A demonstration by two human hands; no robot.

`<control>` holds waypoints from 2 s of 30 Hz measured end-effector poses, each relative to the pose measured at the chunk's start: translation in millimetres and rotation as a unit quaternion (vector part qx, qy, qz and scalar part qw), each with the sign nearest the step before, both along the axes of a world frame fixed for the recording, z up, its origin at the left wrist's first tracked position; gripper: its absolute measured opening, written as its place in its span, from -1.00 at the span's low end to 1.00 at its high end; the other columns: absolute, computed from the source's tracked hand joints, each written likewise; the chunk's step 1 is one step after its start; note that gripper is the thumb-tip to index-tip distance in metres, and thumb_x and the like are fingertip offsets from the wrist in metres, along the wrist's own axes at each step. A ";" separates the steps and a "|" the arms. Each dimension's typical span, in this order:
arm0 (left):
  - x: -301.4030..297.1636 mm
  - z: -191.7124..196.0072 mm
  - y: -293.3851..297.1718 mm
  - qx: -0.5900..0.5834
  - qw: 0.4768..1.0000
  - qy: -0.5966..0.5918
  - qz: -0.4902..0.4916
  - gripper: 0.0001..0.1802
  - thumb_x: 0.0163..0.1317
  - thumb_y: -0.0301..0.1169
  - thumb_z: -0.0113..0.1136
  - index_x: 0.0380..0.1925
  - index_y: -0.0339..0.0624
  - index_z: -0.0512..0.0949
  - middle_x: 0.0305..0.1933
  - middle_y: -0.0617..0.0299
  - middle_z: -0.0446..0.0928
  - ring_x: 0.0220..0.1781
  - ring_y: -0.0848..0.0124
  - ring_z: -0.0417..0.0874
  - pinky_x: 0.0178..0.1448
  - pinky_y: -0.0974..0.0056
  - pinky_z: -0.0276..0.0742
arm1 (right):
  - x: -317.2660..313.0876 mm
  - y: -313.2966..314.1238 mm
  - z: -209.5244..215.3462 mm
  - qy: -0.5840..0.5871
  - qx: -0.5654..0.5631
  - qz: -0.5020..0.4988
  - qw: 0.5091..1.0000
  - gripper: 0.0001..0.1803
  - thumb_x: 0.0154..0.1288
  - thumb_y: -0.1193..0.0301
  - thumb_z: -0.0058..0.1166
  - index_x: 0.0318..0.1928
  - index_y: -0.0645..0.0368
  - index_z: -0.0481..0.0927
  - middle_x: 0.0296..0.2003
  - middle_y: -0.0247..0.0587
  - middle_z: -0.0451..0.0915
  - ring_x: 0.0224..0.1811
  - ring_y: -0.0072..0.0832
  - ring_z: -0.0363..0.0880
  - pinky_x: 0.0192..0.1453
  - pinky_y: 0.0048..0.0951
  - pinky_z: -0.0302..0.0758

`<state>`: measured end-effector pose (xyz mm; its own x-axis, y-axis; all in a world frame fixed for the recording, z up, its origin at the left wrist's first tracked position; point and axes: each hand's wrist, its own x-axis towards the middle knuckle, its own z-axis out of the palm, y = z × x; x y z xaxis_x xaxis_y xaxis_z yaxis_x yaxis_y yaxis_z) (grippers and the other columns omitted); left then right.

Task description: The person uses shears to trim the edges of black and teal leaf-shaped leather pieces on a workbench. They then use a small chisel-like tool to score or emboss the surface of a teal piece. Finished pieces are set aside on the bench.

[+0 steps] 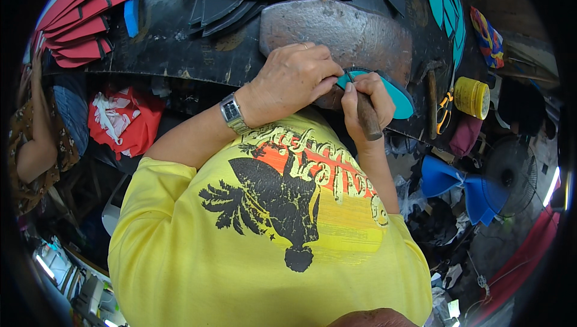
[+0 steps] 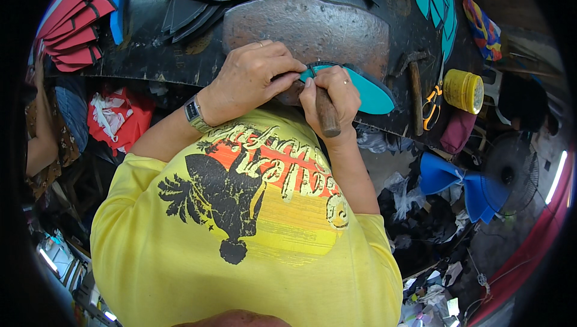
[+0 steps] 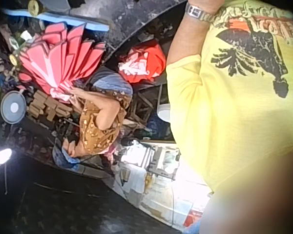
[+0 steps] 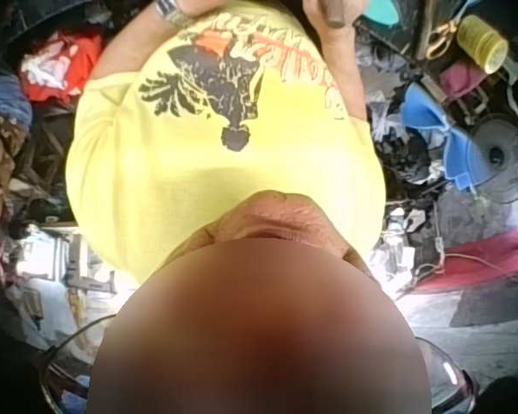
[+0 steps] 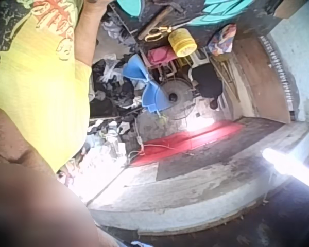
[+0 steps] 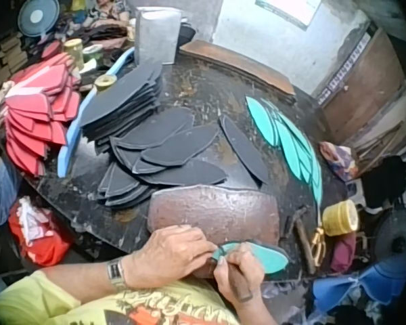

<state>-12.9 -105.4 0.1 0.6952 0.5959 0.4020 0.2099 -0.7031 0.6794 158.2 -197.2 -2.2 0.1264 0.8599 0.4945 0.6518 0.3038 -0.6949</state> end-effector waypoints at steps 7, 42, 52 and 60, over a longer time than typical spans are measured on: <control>-0.7 1.9 -1.3 0.004 1.000 0.005 0.003 -0.83 0.13 -0.42 0.33 -0.25 -0.16 0.69 -0.30 0.22 0.59 -0.20 0.23 0.65 -0.08 0.20 0.58 | 0.9 -0.7 1.0 0.088 -0.017 -0.010 0.996 -0.83 0.04 0.67 0.22 -0.40 0.26 0.48 -0.48 -0.12 0.56 -0.48 -0.29 0.54 -0.34 -0.37 0.50; -7.4 2.6 -2.1 0.009 1.000 0.009 0.020 -0.84 0.08 -0.41 0.36 -0.31 -0.13 0.68 -0.31 0.24 0.59 -0.22 0.24 0.64 -0.11 0.19 0.57 | -2.2 2.8 3.6 0.008 -0.023 0.028 0.999 -0.82 0.01 0.66 0.23 -0.41 0.26 0.48 -0.50 -0.14 0.55 -0.49 -0.27 0.52 -0.33 -0.36 0.49; -10.1 1.2 -1.3 0.027 0.999 0.005 0.020 -0.86 0.06 -0.41 0.39 -0.36 -0.11 0.67 -0.34 0.26 0.59 -0.24 0.26 0.62 -0.15 0.20 0.54 | -4.2 0.2 3.4 0.137 -0.040 0.015 0.990 -0.84 0.08 0.70 0.19 -0.39 0.27 0.47 -0.48 -0.15 0.56 -0.47 -0.38 0.52 -0.30 -0.43 0.48; -8.9 -0.1 -0.9 0.025 1.000 0.002 0.015 -0.87 0.04 -0.40 0.37 -0.40 -0.12 0.64 -0.37 0.25 0.55 -0.24 0.25 0.62 -0.13 0.19 0.54 | -2.8 0.8 1.3 0.050 -0.025 0.042 0.998 -0.82 0.03 0.68 0.22 -0.39 0.26 0.47 -0.48 -0.15 0.57 -0.47 -0.35 0.53 -0.31 -0.39 0.48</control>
